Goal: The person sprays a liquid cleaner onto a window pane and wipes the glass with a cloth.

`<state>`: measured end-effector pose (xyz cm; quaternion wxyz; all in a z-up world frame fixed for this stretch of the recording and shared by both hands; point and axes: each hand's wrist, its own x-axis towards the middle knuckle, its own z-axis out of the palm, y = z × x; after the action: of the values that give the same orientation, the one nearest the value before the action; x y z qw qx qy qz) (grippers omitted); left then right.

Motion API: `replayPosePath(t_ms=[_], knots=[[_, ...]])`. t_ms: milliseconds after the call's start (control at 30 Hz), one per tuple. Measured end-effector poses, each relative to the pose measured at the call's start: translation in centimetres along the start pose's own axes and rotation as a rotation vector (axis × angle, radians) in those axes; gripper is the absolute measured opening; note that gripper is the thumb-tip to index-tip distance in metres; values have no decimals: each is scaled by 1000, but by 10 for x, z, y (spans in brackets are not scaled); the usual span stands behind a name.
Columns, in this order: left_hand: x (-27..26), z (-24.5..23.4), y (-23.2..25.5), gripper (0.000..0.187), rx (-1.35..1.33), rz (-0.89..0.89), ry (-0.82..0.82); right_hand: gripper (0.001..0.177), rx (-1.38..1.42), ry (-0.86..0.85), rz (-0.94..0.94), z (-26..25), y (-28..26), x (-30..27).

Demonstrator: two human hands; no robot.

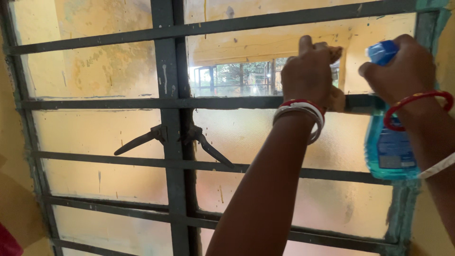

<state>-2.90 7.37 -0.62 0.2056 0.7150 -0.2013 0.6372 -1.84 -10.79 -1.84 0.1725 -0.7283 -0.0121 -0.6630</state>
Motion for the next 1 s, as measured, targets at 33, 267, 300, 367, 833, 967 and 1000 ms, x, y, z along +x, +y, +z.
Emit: replayPosePath(t_ms=[33, 267, 300, 367, 833, 967, 1000], knots=[[1, -1, -7, 36, -24, -2, 37, 59, 34, -40, 23, 4, -6, -1], [9, -32, -39, 51, -5, -69, -49, 62, 111, -97, -55, 30, -56, 2], [8, -36, -39, 55, -23, -74, -68, 63, 116, -93, -79, 32, -62, 2], [4, -39, -38, 56, -40, -84, -45, 66, 125, -106, -74, 35, -76, -5], [13, -49, -75, 72, -10, -42, -3, 74, 91, -110, -159, 49, -107, 11], [20, -60, -91, 68, -21, -74, 22, 74, 124, -173, -62, 55, -131, 11], [20, -65, -93, 65, -21, -91, 21, 73, 139, -214, -7, 54, -138, 7]])
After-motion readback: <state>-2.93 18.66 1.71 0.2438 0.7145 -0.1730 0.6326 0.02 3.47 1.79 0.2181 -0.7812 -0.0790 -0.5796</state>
